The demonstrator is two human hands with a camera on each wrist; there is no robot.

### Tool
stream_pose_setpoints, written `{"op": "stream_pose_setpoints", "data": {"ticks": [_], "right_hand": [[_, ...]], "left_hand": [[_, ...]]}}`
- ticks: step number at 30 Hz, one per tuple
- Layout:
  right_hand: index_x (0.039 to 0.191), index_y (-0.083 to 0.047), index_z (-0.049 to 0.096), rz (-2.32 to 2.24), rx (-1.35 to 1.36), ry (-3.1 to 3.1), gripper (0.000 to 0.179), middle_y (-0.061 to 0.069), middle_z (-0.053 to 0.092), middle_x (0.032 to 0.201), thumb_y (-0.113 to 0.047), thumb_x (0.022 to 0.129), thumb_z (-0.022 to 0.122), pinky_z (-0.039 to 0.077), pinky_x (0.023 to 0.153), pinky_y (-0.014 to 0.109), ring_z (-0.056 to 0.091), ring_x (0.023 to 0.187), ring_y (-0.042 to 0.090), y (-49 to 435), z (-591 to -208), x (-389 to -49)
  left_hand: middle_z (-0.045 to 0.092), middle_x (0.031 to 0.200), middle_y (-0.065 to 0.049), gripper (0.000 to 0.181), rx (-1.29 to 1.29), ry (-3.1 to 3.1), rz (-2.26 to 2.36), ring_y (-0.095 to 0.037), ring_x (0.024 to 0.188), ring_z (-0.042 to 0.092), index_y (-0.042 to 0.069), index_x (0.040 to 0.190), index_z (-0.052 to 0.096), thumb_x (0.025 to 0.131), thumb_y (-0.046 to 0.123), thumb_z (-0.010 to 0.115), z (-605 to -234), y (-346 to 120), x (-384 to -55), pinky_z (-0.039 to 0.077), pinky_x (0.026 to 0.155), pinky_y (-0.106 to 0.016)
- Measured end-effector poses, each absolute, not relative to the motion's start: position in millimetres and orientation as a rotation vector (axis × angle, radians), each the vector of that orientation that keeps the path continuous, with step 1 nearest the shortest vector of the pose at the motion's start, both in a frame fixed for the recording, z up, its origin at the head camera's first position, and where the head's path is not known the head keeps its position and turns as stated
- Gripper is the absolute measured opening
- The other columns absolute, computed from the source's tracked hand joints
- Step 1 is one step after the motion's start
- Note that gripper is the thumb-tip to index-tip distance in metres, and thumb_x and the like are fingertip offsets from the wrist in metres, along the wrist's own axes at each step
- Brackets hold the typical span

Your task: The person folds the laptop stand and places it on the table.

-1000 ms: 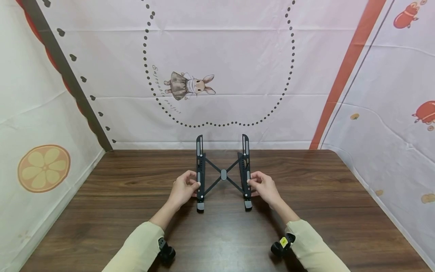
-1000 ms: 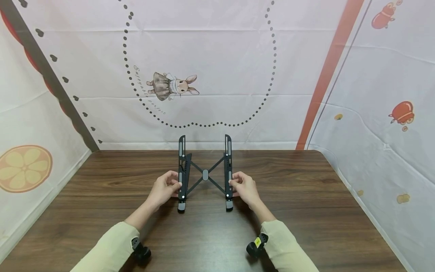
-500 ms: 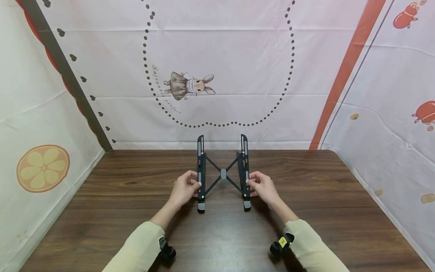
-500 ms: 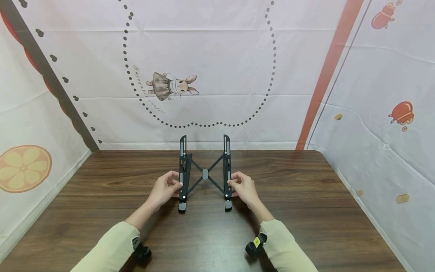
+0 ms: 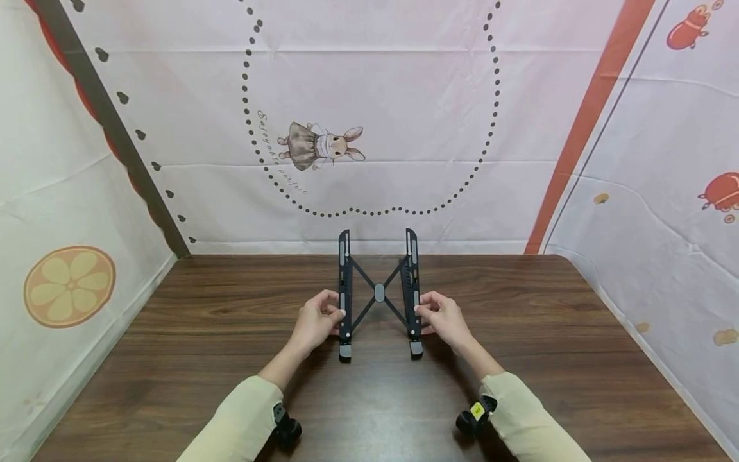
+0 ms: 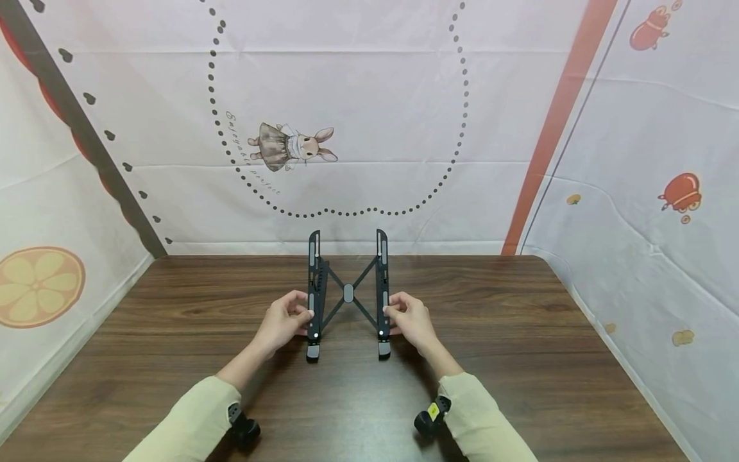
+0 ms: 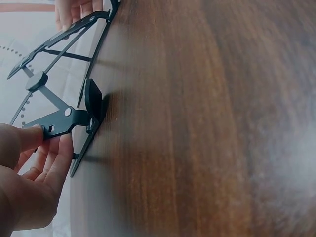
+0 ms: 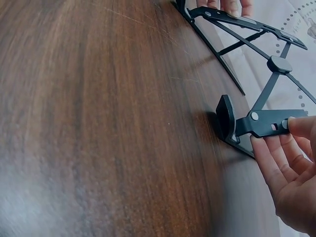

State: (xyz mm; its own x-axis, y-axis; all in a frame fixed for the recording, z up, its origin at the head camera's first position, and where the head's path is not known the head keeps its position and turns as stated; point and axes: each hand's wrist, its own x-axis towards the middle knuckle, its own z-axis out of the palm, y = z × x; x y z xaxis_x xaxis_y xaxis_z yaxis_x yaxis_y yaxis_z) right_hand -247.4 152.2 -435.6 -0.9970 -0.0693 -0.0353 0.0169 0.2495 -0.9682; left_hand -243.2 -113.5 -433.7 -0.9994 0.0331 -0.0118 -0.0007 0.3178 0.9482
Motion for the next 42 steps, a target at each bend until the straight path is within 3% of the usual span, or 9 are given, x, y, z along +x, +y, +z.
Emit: {"op": "stream_pose_setpoints", "data": {"ticks": [21, 42], "right_hand": [[0.102, 0.001, 0.058, -1.864, -0.073, 2.425, 0.016, 0.008, 0.059, 0.082, -0.004, 0.087, 0.058, 0.055, 0.065, 0.042, 0.063, 0.069, 0.018, 143, -434, -247], [0.097, 0.0, 0.058, -1.892, -0.076, 2.421, 0.011, 0.008, 0.058, 0.081, -0.002, 0.086, 0.058, 0.055, 0.063, 0.041, 0.062, 0.068, 0.018, 130, -436, -246]], "left_hand": [[0.066, 0.085, -0.016, 0.022, 0.065, 2.518, 1.839, -0.017, 0.065, 0.064, 0.006, 0.107, 0.058, 0.086, 0.0, 0.06, -435, -110, -243, 0.055, 0.057, -0.031], [0.067, 0.082, -0.011, 0.023, 0.109, 2.551, 1.787, -0.015, 0.063, 0.063, 0.007, 0.106, 0.058, 0.085, 0.0, 0.061, -434, -100, -244, 0.055, 0.056, -0.03]]}}
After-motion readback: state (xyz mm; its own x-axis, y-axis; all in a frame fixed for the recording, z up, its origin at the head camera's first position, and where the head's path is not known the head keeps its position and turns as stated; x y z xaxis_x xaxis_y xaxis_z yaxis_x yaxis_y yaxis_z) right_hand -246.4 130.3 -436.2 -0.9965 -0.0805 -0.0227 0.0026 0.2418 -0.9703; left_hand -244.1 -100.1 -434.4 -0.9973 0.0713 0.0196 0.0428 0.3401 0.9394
